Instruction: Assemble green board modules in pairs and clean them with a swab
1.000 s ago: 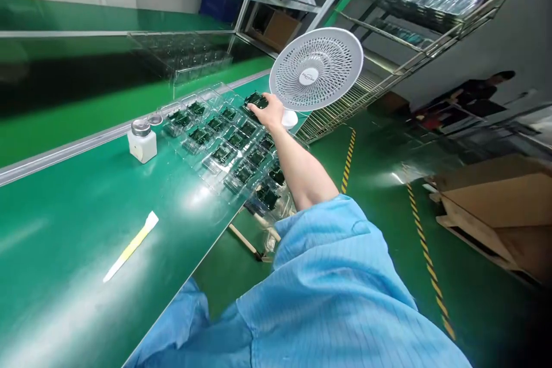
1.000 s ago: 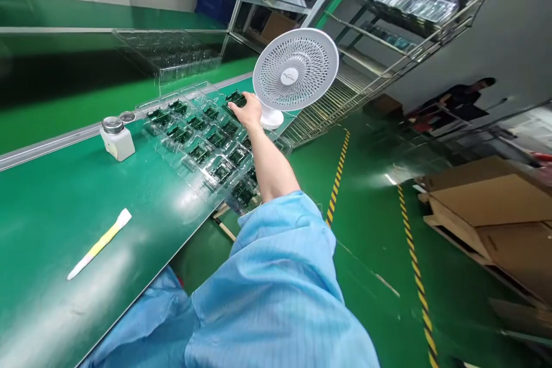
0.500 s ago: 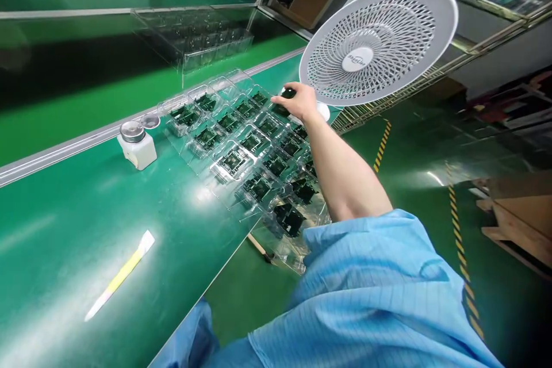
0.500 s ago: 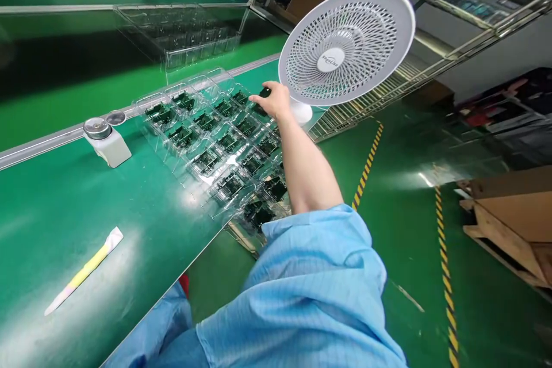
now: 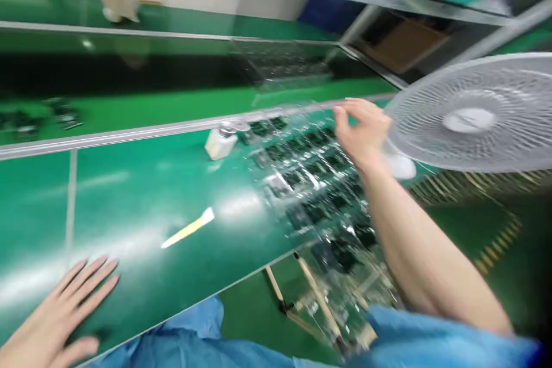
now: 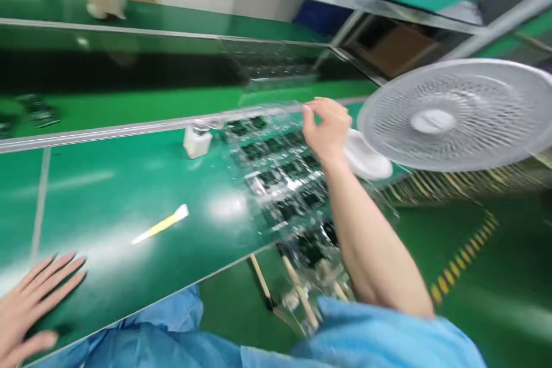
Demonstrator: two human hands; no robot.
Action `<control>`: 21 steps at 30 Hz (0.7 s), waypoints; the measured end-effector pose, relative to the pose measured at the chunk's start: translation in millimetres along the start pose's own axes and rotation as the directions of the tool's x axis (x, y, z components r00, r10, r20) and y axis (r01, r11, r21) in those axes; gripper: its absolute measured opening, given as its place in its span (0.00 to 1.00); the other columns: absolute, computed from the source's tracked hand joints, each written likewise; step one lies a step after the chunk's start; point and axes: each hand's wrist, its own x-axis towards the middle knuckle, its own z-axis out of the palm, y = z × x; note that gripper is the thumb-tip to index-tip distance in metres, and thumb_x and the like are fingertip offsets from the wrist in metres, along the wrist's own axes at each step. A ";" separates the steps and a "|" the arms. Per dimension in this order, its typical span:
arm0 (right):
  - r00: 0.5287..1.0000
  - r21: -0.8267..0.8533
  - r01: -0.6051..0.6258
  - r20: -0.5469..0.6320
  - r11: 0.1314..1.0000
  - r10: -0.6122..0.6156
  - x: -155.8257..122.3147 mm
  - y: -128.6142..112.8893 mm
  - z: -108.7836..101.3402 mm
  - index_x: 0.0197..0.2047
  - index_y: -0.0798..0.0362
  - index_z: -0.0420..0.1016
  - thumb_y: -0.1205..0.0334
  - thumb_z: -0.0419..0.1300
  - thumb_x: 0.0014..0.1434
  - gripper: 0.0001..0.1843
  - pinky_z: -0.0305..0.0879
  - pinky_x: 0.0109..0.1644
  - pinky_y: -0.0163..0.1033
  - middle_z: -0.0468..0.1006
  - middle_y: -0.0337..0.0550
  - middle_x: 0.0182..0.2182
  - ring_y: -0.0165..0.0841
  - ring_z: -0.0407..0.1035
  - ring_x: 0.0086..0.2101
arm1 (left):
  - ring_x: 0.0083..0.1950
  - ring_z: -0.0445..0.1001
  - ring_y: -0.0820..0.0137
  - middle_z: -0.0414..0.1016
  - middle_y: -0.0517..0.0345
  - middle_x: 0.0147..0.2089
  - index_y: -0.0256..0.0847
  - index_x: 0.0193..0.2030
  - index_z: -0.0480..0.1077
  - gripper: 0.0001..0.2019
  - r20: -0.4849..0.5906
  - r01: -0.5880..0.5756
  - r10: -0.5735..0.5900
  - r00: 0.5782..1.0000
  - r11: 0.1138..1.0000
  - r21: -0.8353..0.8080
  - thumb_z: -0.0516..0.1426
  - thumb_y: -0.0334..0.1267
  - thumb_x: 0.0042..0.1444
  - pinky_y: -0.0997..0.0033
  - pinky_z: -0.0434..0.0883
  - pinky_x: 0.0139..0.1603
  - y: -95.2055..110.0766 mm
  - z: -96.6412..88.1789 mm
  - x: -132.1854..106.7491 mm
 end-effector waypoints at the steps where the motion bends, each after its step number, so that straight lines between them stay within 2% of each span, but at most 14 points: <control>1: 0.993 0.064 0.119 -0.031 0.991 -0.118 7.0 -28.3 6.9 0.35 0.48 0.78 0.53 0.50 0.66 0.17 0.63 0.64 0.54 0.83 0.53 0.41 0.45 0.74 0.53 | 0.70 0.64 0.55 0.64 0.58 0.70 0.55 0.71 0.55 0.34 -0.036 0.009 -0.011 0.999 0.998 -0.067 0.55 0.56 0.58 0.51 0.63 0.70 -12.1 -0.1 17.0; 2: 0.973 0.130 0.232 -0.035 0.964 -0.230 12.1 -58.6 15.8 0.34 0.47 0.78 0.53 0.51 0.66 0.17 0.63 0.63 0.55 0.83 0.52 0.41 0.45 0.75 0.52 | 0.69 0.67 0.57 0.67 0.56 0.69 0.53 0.68 0.61 0.28 -0.080 0.061 -0.071 0.994 0.990 -0.130 0.50 0.56 0.63 0.52 0.63 0.70 -28.3 -1.2 36.7; 3: 0.942 0.196 0.331 -0.017 0.923 -0.334 14.8 -90.8 26.6 0.32 0.47 0.78 0.53 0.52 0.65 0.16 0.65 0.62 0.55 0.84 0.50 0.40 0.45 0.76 0.50 | 0.67 0.69 0.56 0.71 0.51 0.65 0.48 0.63 0.68 0.27 -0.163 0.178 -0.210 0.964 0.965 -0.193 0.47 0.58 0.65 0.50 0.64 0.69 -47.4 -2.6 57.4; 5: 0.858 0.317 0.458 0.090 0.831 -0.507 13.1 -159.6 53.2 0.33 0.48 0.79 0.55 0.55 0.64 0.14 0.68 0.59 0.54 0.84 0.48 0.40 0.44 0.77 0.48 | 0.68 0.67 0.52 0.70 0.41 0.65 0.39 0.60 0.71 0.30 -0.259 0.341 -0.388 0.884 0.916 -0.209 0.43 0.58 0.67 0.43 0.62 0.70 -86.4 -3.7 96.5; 7: 0.723 0.413 0.521 0.252 0.747 -0.643 6.2 -230.4 85.4 0.36 0.50 0.81 0.59 0.57 0.63 0.11 0.69 0.58 0.52 0.84 0.49 0.42 0.44 0.77 0.48 | 0.68 0.66 0.53 0.69 0.41 0.65 0.38 0.58 0.70 0.24 -0.332 0.427 -0.488 0.807 0.871 -0.243 0.48 0.53 0.68 0.42 0.60 0.70 -114.6 -0.1 127.3; 9: 0.593 0.461 0.538 0.388 0.706 -0.705 1.5 -297.5 121.5 0.44 0.52 0.81 0.62 0.59 0.62 0.11 0.69 0.59 0.50 0.82 0.50 0.48 0.43 0.75 0.51 | 0.66 0.67 0.55 0.69 0.44 0.64 0.39 0.58 0.69 0.20 -0.386 0.450 -0.531 0.754 0.846 -0.286 0.54 0.49 0.65 0.41 0.63 0.68 -126.4 7.4 147.5; 10: 0.544 0.468 0.535 0.446 0.704 -0.710 2.2 -328.4 139.9 0.50 0.53 0.79 0.63 0.60 0.61 0.15 0.69 0.60 0.49 0.79 0.51 0.54 0.44 0.74 0.54 | 0.65 0.68 0.56 0.69 0.46 0.63 0.39 0.57 0.69 0.20 -0.404 0.449 -0.540 0.738 0.841 -0.303 0.57 0.48 0.64 0.41 0.65 0.66 -127.3 11.4 153.9; 12: 0.485 0.453 0.515 0.546 0.728 -0.683 11.0 -384.1 174.3 0.62 0.54 0.70 0.65 0.63 0.58 0.28 0.67 0.62 0.48 0.68 0.56 0.64 0.46 0.69 0.59 | 0.63 0.69 0.56 0.69 0.47 0.62 0.39 0.56 0.69 0.19 -0.423 0.442 -0.547 0.722 0.836 -0.325 0.58 0.46 0.63 0.43 0.68 0.64 -124.5 17.9 161.2; 14: 0.456 0.415 0.486 0.631 0.769 -0.628 27.8 -431.5 201.7 0.70 0.54 0.58 0.65 0.67 0.56 0.41 0.65 0.65 0.49 0.55 0.60 0.71 0.49 0.66 0.62 | 0.62 0.70 0.57 0.70 0.47 0.60 0.39 0.56 0.69 0.17 -0.429 0.442 -0.552 0.715 0.832 -0.335 0.58 0.45 0.63 0.44 0.69 0.63 -120.8 21.0 164.7; 16: 0.423 0.377 0.461 0.703 0.804 -0.572 47.2 -470.6 219.4 0.73 0.54 0.52 0.63 0.70 0.53 0.49 0.64 0.65 0.51 0.49 0.63 0.72 0.51 0.66 0.62 | 0.61 0.71 0.58 0.71 0.47 0.60 0.38 0.55 0.70 0.17 -0.428 0.446 -0.560 0.709 0.827 -0.342 0.59 0.44 0.63 0.45 0.70 0.62 -119.1 21.3 168.6; 17: 0.395 0.363 0.449 0.738 0.816 -0.546 55.8 -487.1 224.8 0.73 0.54 0.51 0.62 0.71 0.52 0.50 0.67 0.63 0.51 0.51 0.65 0.71 0.51 0.69 0.59 | 0.60 0.71 0.58 0.71 0.48 0.59 0.38 0.54 0.70 0.16 -0.426 0.450 -0.565 0.707 0.824 -0.346 0.59 0.44 0.63 0.45 0.70 0.62 -118.9 20.9 171.4; 19: 0.316 0.352 0.427 0.805 0.833 -0.502 67.7 -514.4 230.5 0.72 0.56 0.52 0.58 0.72 0.52 0.51 0.74 0.55 0.51 0.62 0.66 0.66 0.48 0.76 0.50 | 0.60 0.71 0.58 0.71 0.48 0.59 0.38 0.54 0.70 0.16 -0.419 0.456 -0.576 0.702 0.815 -0.357 0.59 0.44 0.63 0.46 0.71 0.61 -119.3 19.6 178.5; 21: 0.228 0.359 0.404 0.851 0.842 -0.472 70.1 -535.9 232.7 0.72 0.56 0.52 0.50 0.71 0.53 0.52 0.79 0.44 0.47 0.73 0.62 0.58 0.42 0.80 0.39 | 0.60 0.71 0.58 0.71 0.48 0.59 0.38 0.54 0.70 0.16 -0.409 0.458 -0.587 0.699 0.806 -0.375 0.59 0.44 0.63 0.46 0.71 0.61 -119.7 18.4 186.2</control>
